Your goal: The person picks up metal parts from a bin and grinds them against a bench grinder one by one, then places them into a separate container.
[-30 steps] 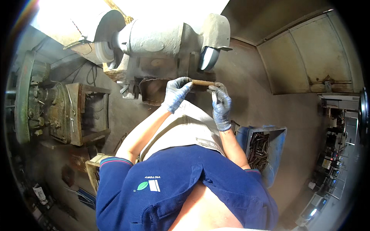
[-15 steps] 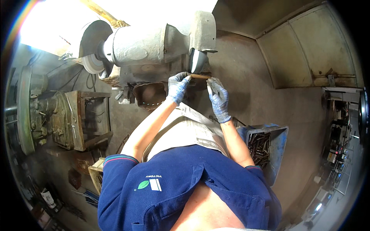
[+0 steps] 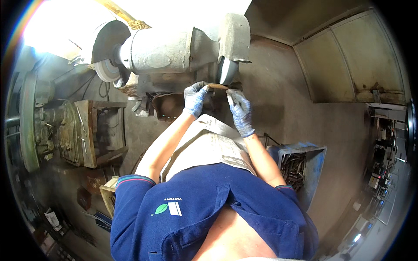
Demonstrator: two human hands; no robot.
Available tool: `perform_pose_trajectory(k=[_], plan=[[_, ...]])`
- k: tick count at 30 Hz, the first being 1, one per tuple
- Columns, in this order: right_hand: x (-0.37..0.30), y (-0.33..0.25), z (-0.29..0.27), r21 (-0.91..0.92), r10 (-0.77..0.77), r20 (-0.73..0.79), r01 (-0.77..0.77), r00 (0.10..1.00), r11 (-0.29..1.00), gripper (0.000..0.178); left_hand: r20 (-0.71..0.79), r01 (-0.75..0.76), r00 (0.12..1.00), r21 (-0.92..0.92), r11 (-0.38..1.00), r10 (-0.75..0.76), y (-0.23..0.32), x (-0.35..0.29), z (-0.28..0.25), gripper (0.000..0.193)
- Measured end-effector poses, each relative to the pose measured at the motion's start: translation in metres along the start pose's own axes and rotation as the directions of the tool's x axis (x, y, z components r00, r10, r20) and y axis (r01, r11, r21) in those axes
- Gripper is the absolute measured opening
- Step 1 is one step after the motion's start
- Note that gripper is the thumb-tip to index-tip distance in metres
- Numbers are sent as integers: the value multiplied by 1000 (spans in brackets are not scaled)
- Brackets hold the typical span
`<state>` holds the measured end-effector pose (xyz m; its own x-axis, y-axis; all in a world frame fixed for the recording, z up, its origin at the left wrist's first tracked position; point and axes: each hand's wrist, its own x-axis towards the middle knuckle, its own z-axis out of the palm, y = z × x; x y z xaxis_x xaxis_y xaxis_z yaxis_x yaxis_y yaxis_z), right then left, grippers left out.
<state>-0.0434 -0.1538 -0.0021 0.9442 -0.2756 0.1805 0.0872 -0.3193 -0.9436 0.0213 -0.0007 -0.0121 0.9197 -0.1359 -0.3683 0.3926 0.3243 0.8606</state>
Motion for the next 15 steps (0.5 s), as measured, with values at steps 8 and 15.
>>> perform_pose_trajectory(k=[8,15], plan=[[3,8,-2,-1,-48,-28,48,998,999,17,10,-21,1000,120,992,20,-4,5,-1,9],[1,18,-20,61,10,-52,-7,999,998,13,18,-9,1000,57,998,8,-14,8,23,9]])
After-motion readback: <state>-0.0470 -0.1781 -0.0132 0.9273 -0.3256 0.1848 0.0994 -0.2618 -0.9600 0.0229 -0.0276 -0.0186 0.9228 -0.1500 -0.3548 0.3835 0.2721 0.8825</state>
